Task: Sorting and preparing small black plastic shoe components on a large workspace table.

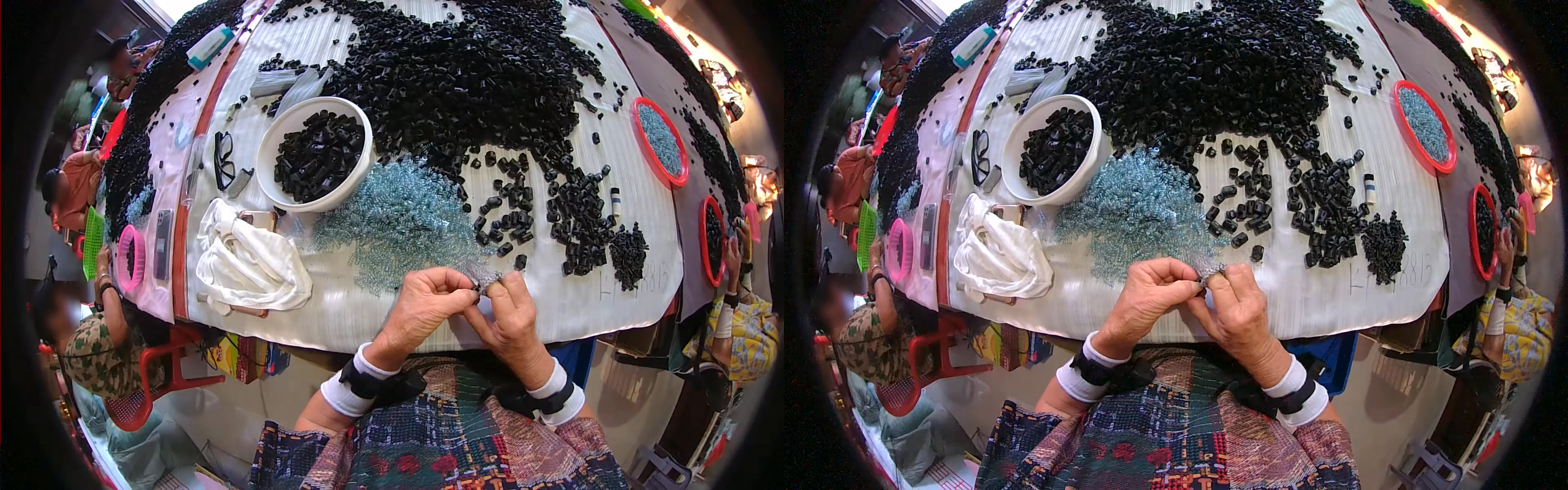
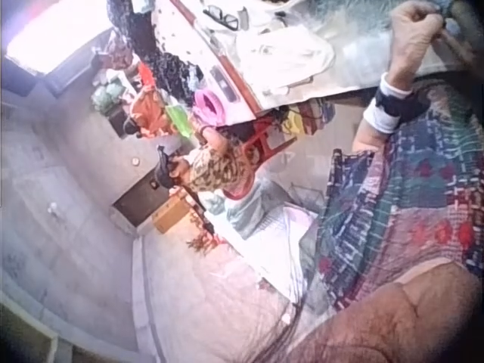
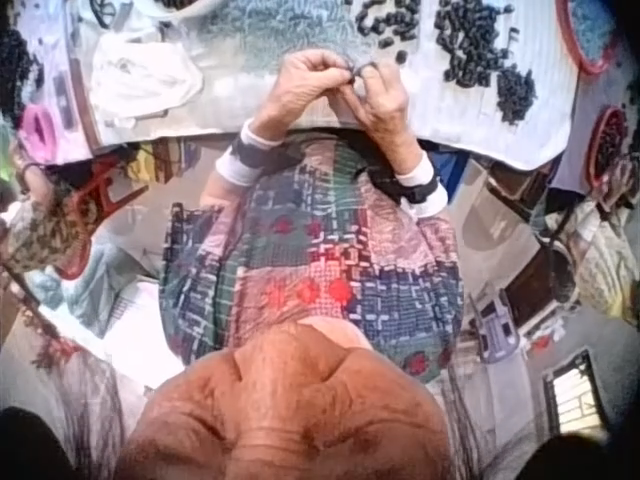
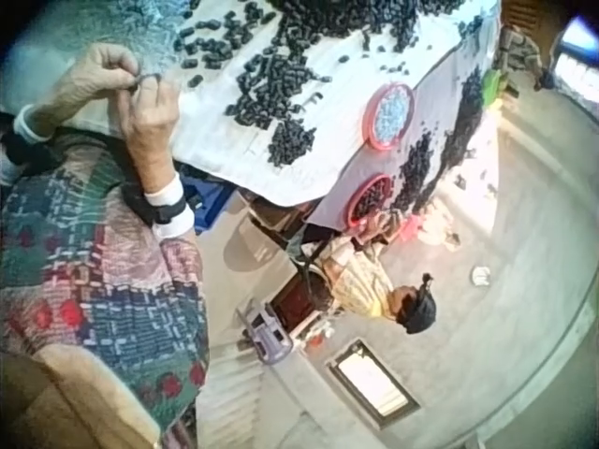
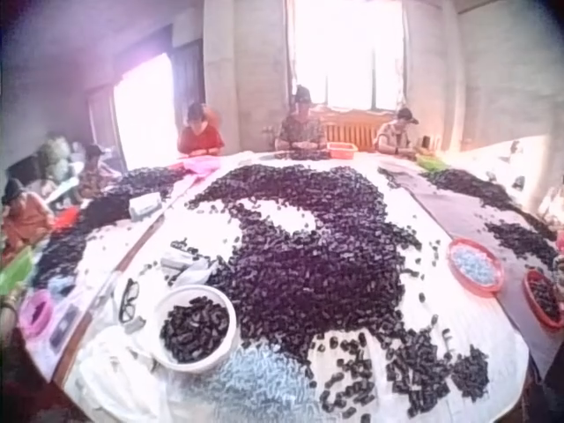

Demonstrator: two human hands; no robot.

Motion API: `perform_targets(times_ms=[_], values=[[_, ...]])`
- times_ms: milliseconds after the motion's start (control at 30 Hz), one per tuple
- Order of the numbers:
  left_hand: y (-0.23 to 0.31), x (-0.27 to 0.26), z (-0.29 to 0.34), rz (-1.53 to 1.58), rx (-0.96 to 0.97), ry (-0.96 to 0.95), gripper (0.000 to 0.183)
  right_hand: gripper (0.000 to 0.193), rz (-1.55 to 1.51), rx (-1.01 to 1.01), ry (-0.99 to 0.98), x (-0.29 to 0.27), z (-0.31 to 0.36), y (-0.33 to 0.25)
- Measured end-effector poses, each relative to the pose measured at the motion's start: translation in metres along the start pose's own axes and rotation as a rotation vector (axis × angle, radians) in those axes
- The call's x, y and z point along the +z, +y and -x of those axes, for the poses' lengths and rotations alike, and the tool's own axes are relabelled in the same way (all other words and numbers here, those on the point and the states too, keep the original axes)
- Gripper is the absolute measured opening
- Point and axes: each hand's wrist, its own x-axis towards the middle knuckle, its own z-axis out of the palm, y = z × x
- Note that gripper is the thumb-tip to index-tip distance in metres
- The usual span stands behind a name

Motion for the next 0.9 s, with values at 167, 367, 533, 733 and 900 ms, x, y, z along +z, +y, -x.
perform_targets(times_ms=[167, 367, 533, 733, 900], values=[[0.007, 0.005, -0.001, 0.01, -0.046, 0.027, 0.01, 0.026, 0.023, 0.003, 0.012, -0.002, -0.001, 0.006], [0.0, -0.004, -0.005, -0.036, -0.05, -0.018, 0.011, 0.027, 0.009, -0.03, 0.057, 0.007, 0.006, 0.015], [0.001, -0.003, -0.006, -0.054, -0.071, 0.003, 0.01, 0.027, 0.001, -0.079, 0.049, 0.012, 0.008, 0.019], [0.002, -0.001, -0.007, -0.035, -0.045, -0.003, 0.012, 0.027, -0.028, -0.037, 0.046, 0.01, 0.01, 0.021], [0.005, 0.001, -0.004, 0.048, -0.065, 0.021, 0.015, 0.027, -0.013, -0.066, 0.112, 0.007, 0.007, 0.02]])
